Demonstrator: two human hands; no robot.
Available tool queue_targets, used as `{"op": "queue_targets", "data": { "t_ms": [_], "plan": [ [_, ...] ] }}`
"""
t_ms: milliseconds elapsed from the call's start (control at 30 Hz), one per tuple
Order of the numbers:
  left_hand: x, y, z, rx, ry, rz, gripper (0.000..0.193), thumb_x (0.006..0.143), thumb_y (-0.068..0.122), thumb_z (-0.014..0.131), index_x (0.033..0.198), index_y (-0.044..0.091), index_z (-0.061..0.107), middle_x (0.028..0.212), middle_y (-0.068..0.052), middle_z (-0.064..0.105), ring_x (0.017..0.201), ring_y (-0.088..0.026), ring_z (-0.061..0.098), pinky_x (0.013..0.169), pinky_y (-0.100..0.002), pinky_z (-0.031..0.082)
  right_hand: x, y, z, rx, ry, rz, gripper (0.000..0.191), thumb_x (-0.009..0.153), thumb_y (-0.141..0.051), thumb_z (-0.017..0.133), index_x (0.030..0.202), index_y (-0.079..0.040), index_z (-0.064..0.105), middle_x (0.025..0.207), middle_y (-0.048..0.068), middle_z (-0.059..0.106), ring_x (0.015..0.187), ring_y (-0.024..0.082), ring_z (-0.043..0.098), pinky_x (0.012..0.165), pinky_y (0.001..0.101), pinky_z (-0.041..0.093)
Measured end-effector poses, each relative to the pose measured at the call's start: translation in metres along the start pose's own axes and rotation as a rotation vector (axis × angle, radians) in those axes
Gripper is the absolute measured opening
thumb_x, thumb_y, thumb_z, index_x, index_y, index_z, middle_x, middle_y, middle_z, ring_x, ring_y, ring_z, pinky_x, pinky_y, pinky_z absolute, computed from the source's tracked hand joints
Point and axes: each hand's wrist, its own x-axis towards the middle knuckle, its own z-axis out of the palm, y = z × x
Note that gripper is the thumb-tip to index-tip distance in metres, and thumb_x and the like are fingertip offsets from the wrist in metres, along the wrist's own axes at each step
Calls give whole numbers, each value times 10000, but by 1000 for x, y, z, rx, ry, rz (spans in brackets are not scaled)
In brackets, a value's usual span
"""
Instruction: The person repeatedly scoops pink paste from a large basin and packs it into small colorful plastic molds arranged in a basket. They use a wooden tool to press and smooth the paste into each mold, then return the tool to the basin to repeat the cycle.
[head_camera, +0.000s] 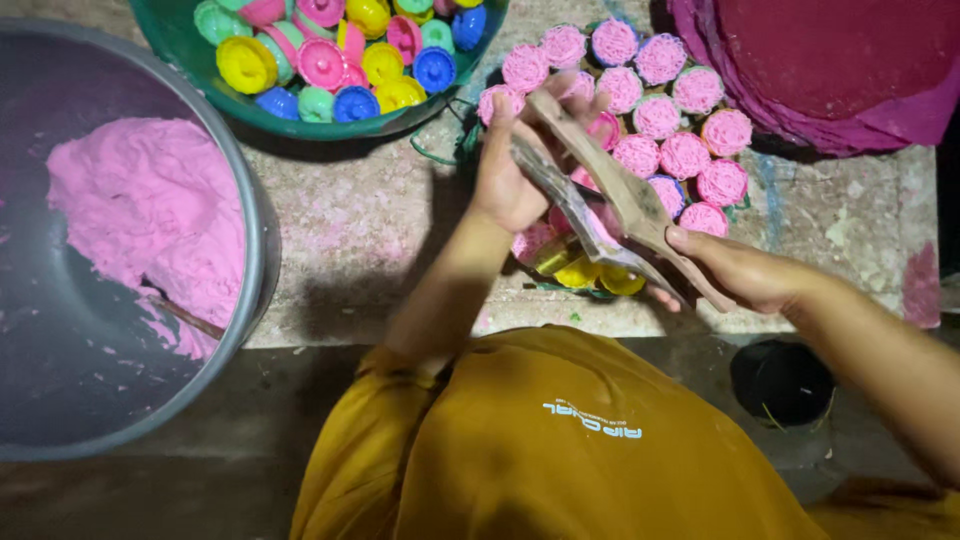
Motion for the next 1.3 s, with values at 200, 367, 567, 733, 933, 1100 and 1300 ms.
{"op": "queue_targets", "data": {
  "t_ms": [200, 367, 567, 733, 933, 1100, 1300],
  "plan": [
    [19, -28, -15, -150, -16, 149, 359, 1066, 493, 523, 939, 162, 466, 855, 21, 468, 865, -161, 478, 955, -369, 425, -20, -41, 8, -478, 305, 97, 758, 1029, -644, 295, 899, -15, 698, 697, 108, 643, 644, 253, 552, 614, 431, 451],
    [26, -24, -37, -148, -22, 180, 402, 1034, 525, 484, 836, 175, 472, 750, 40, 438, 730, -144, 452, 869, -401, 449, -4, -46, 24, -774, 469, -51, 751, 1037, -586, 241, 886, -21, 713, 650, 137, 653, 660, 286, 648, 680, 453, 490],
    [30, -34, -46, -175, 12, 184, 376, 1008, 494, 491, 790, 189, 463, 698, 52, 402, 688, -143, 437, 818, -392, 451, -6, -49, 29, -772, 499, -50, 732, 1045, -567, 282, 911, 5, 719, 693, 191, 662, 696, 350, 671, 711, 470, 511],
    [42, -23, -47, -153, 10, 176, 370, 999, 480, 497, 770, 194, 443, 669, 56, 385, 646, -133, 416, 765, -366, 430, 5, -51, 36, -877, 625, -249, 644, 1062, -536, 345, 1001, 7, 685, 716, 161, 652, 730, 317, 627, 707, 482, 474],
    [30, -18, -47, -133, 104, 141, 393, 969, 510, 492, 744, 194, 433, 632, 57, 371, 605, -130, 396, 707, -350, 419, 8, -44, 46, -694, 457, -168, 674, 1082, -482, 298, 848, 20, 684, 702, 193, 688, 688, 345, 665, 754, 473, 529],
    [41, -38, -42, -118, 188, 182, 350, 945, 463, 479, 718, 205, 419, 623, 52, 373, 597, -137, 396, 688, -362, 420, -6, -53, 35, -818, 563, -193, 635, 1062, -490, 334, 937, 9, 705, 747, 224, 684, 743, 397, 659, 753, 502, 501],
    [50, -22, -44, -145, 154, 165, 380, 970, 470, 456, 709, 197, 412, 587, 61, 348, 543, -126, 356, 615, -335, 371, 11, -50, 46, -790, 649, -229, 600, 1053, -498, 347, 1037, 10, 665, 741, 257, 651, 755, 444, 660, 748, 526, 496]
  ]
}}
